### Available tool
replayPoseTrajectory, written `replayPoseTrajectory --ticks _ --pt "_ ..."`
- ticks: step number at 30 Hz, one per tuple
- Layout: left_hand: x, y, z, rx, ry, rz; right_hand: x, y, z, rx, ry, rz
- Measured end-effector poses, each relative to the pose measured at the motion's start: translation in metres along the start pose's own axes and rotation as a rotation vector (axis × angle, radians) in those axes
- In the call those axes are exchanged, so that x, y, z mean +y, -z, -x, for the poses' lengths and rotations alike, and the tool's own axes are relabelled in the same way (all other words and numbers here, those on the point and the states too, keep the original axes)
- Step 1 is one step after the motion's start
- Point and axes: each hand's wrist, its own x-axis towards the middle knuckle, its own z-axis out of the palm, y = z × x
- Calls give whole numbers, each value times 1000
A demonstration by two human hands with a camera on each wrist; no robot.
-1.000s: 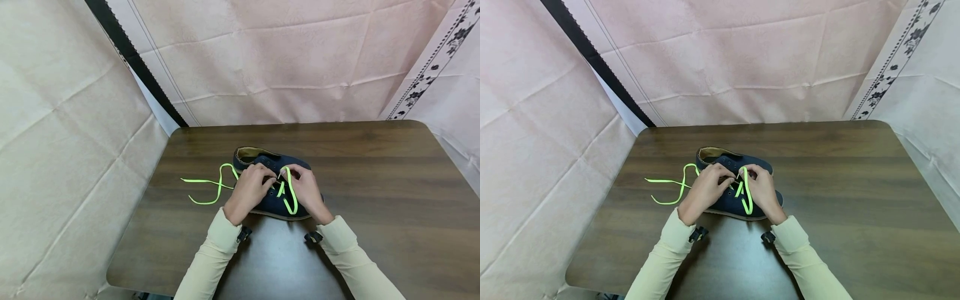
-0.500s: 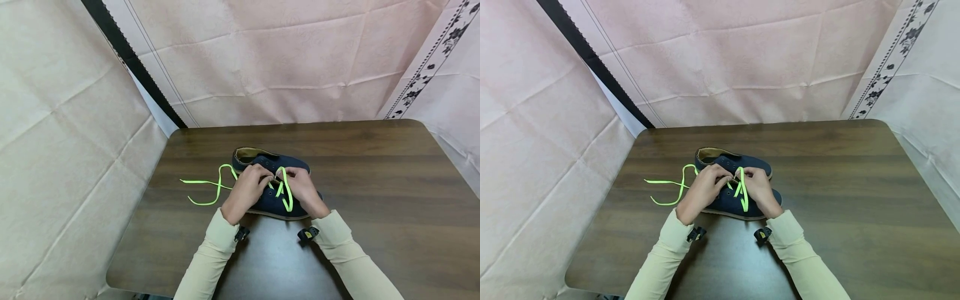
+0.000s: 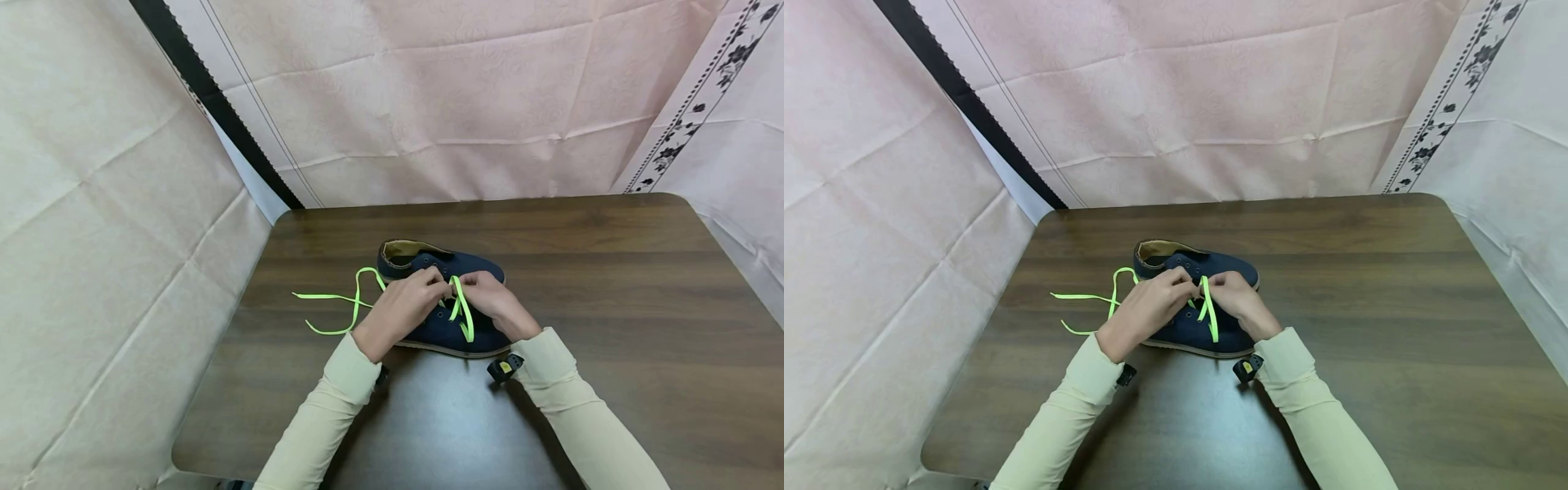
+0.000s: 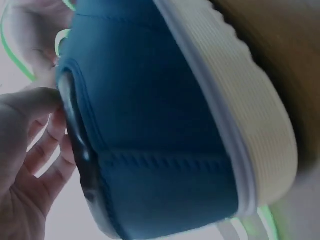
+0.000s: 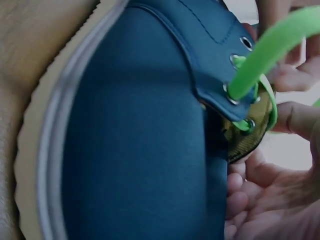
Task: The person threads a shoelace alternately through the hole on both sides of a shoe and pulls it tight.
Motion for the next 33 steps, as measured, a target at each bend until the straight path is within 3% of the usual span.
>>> replayPoseTrajectory --ticks 11,14,19,24,28,33 --pt "-12 1 -8 1 -350 -443 0 5 -2 -58 -28 18" --pt "-16 1 -11 6 -416 -479 -1 7 -2 -71 -40 31" --pt "-20 1 -13 -5 -484 -463 -1 7 -2 -88 -36 41" --pt "-20 -1 -9 -23 -438 -368 6 2 -3 -18 84 25" --pt "-17 -1 0 -8 -308 -168 11 -2 -1 48 156 -8" --pt "-9 4 15 34 -146 67 12 -1 1 60 202 11"
